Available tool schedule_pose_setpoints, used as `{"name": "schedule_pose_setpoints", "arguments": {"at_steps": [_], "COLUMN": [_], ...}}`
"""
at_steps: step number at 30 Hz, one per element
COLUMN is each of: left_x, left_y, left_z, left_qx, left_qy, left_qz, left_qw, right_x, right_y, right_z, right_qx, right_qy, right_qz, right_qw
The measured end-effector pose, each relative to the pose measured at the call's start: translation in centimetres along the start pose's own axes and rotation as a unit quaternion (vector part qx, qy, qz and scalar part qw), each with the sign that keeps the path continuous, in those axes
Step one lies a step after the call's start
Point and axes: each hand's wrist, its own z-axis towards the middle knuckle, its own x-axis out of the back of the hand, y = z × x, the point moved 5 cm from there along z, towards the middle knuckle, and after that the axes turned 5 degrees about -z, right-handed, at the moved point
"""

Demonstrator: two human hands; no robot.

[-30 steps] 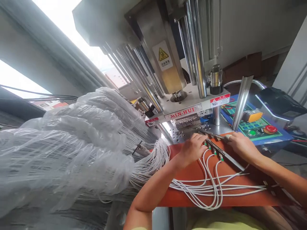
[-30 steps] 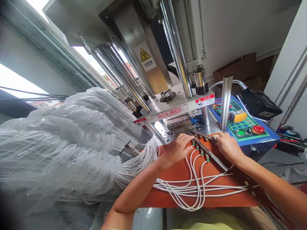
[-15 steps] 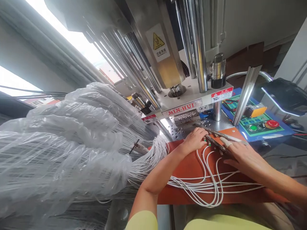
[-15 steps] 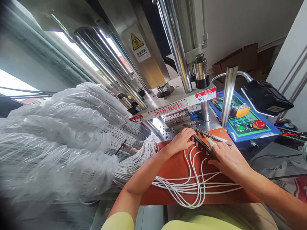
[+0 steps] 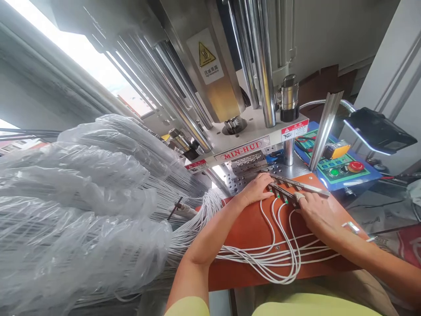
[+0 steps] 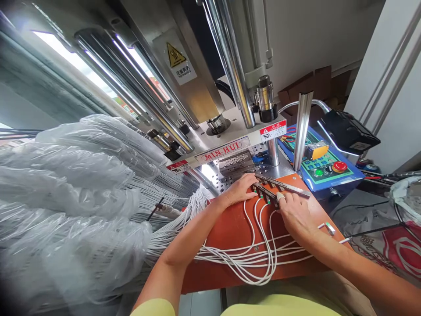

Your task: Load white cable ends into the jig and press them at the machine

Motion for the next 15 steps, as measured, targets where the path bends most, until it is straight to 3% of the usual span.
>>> {"name": "schedule_pose_setpoints", "arguments": {"at_steps": [9, 15], "left_x": [-0.55, -0.24], "left_y": [-0.85, -0.43], "left_z": [-0.69, -0.92], "left_qx": [0.0, 0.018], "left_qy": [0.009, 0.03], "left_qz": [0.026, 0.016], "left_qw": [1.0, 0.999], "right_x": [0.78, 0.8], "right_y": [-0.53, -0.54], "right_z": [0.61, 0.68], "right_qx": [-0.003, 0.011], "right_qy": [-0.025, -0.002], "right_qz": [-0.042, -0.088], "right_qw": [0.999, 0.996]}}
